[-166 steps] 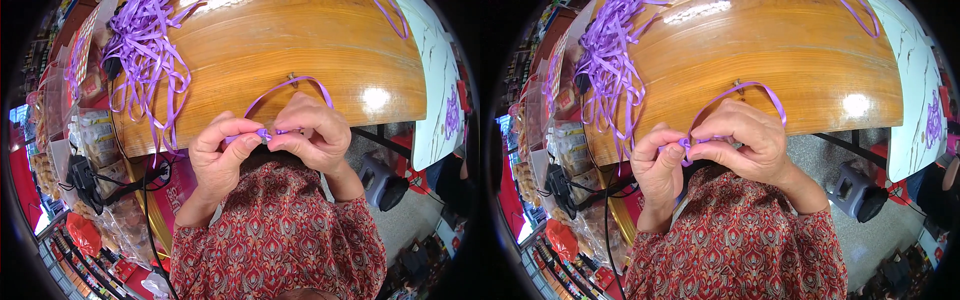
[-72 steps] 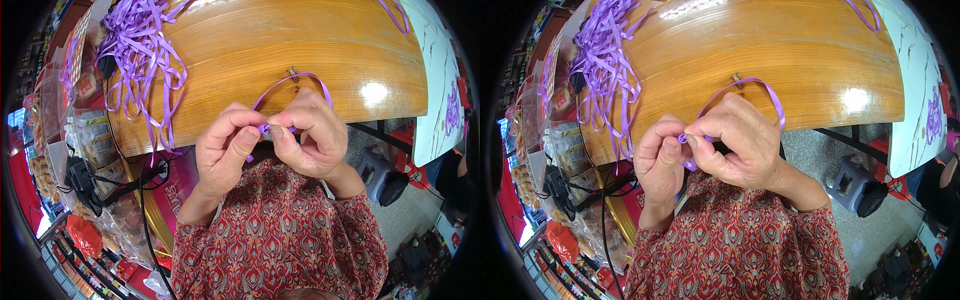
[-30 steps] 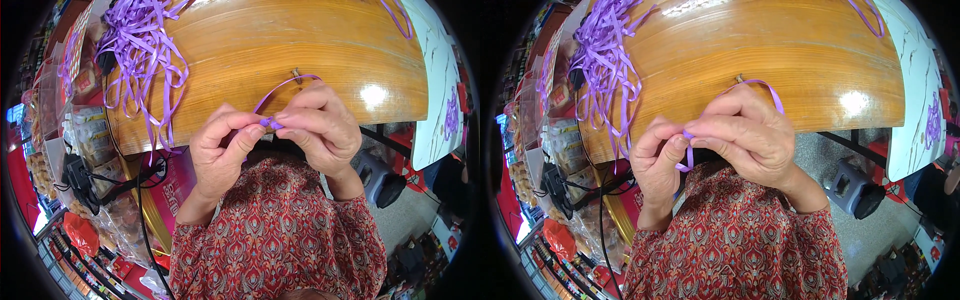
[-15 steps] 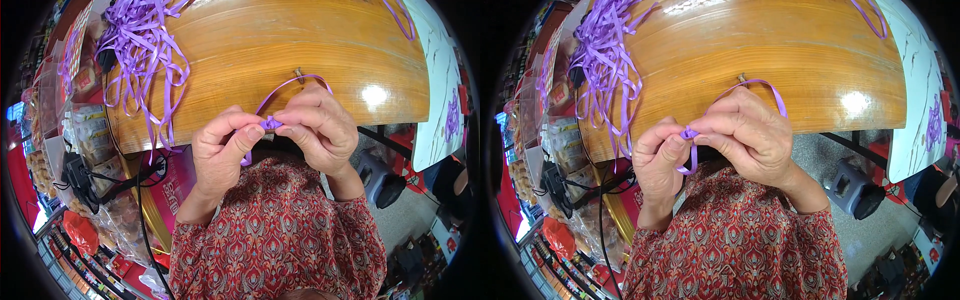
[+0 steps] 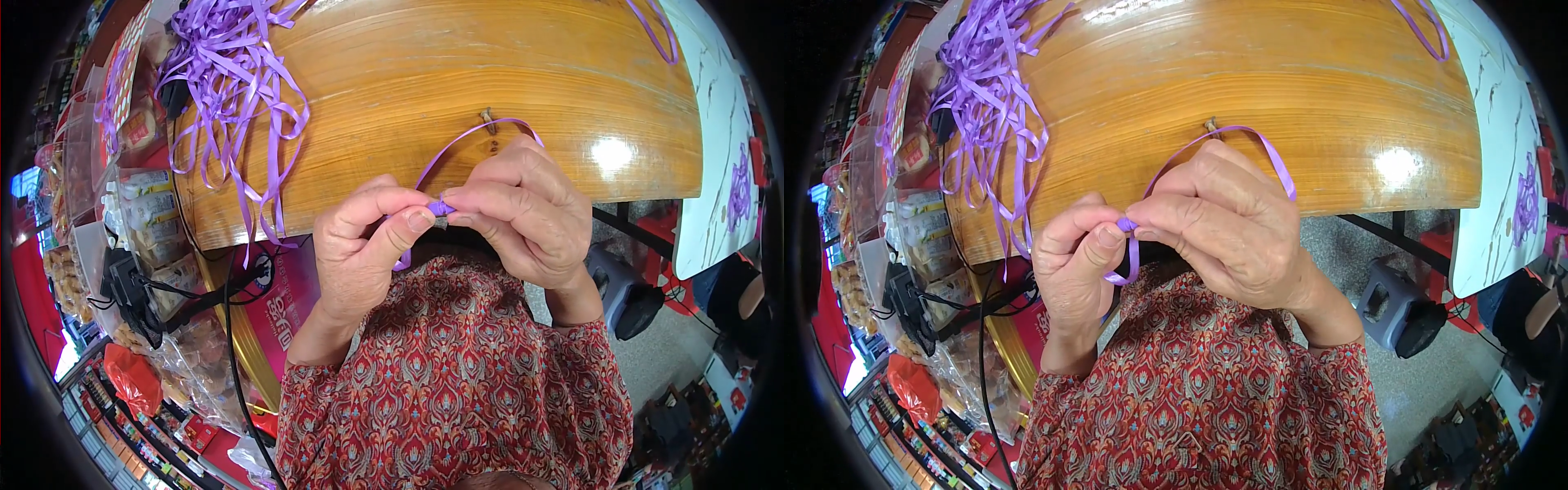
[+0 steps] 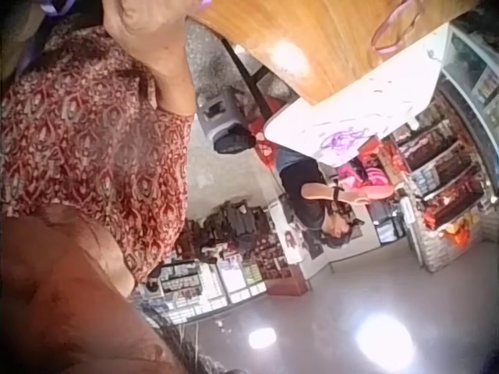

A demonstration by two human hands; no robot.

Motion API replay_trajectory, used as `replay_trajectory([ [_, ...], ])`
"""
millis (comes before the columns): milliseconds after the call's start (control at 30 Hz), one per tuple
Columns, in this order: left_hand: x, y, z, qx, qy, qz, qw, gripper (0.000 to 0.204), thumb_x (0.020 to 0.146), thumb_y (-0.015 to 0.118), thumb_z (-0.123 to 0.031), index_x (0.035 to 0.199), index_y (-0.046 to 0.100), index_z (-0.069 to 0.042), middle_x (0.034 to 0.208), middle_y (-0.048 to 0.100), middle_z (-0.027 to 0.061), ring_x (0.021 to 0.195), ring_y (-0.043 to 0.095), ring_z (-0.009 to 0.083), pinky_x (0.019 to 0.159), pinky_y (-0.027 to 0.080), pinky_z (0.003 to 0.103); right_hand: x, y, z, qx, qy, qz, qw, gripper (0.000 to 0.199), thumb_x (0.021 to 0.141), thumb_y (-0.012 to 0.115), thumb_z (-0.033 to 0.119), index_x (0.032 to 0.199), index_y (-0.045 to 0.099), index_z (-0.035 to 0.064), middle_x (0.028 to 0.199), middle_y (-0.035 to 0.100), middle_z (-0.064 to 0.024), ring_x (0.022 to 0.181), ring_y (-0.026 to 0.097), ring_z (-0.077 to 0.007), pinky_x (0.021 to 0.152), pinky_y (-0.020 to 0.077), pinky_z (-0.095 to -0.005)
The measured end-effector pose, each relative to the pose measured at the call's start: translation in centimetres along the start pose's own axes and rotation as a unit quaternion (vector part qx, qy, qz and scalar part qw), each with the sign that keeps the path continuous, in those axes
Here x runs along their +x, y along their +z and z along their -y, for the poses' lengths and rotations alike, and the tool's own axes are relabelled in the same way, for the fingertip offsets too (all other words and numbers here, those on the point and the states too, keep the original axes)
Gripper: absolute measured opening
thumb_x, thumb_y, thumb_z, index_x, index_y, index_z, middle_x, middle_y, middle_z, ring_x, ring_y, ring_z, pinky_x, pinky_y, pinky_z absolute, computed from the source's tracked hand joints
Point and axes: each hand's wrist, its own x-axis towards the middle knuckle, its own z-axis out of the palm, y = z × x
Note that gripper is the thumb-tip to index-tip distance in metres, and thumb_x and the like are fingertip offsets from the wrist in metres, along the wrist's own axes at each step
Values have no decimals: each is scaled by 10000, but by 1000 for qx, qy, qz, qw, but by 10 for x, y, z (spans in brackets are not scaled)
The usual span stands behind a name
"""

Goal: The recorder is tying knots into purple plastic ribbons at a workshop table.

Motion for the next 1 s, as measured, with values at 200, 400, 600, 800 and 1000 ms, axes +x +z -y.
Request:
replay_trajectory([
  [200, 1, 2, -5, 50, 17, 8, 999, 72, 811, 665, 4, 883, 668, 9, 730, 548, 1, 589, 457, 38, 513, 343, 178, 4, -6, 0, -16, -30, 16, 999, 223, 629, 754, 41, 837, 681, 8, 738, 591, -84, 608, 535, -201, 525, 402, -285],
  [400, 0, 3, -1, 36, 24, -3, 999, 79, 802, 671, 13, 881, 666, 13, 721, 546, 3, 598, 460, 44, 520, 346, 183, 2, -4, -1, -19, -19, 9, 1000, 219, 626, 755, 42, 827, 677, 6, 733, 587, -84, 606, 536, -205, 526, 410, -290],
  [600, 1, 4, -2, 45, 51, 13, 998, 92, 793, 681, 15, 883, 665, 12, 708, 546, 3, 599, 454, 49, 518, 337, 190, 5, -10, -1, -17, -40, 23, 999, 214, 631, 755, 52, 824, 675, 4, 724, 586, -87, 597, 538, -205, 517, 406, -289],
  [800, 1, 6, 0, 66, 82, 14, 994, 94, 790, 687, 11, 881, 665, 6, 695, 541, -2, 589, 440, 47, 511, 321, 190, 9, -9, -4, 37, -15, 38, 998, 196, 654, 751, 66, 818, 672, -7, 710, 591, -98, 590, 545, -205, 510, 405, -292],
  [1000, 3, 9, 2, 5, 24, 9, 1000, 78, 800, 680, 5, 875, 657, 4, 697, 536, -8, 592, 432, 41, 514, 315, 187, -4, -5, -14, 126, 50, 26, 990, 202, 674, 747, 69, 847, 681, -13, 742, 607, -101, 630, 560, -200, 549, 419, -286],
])
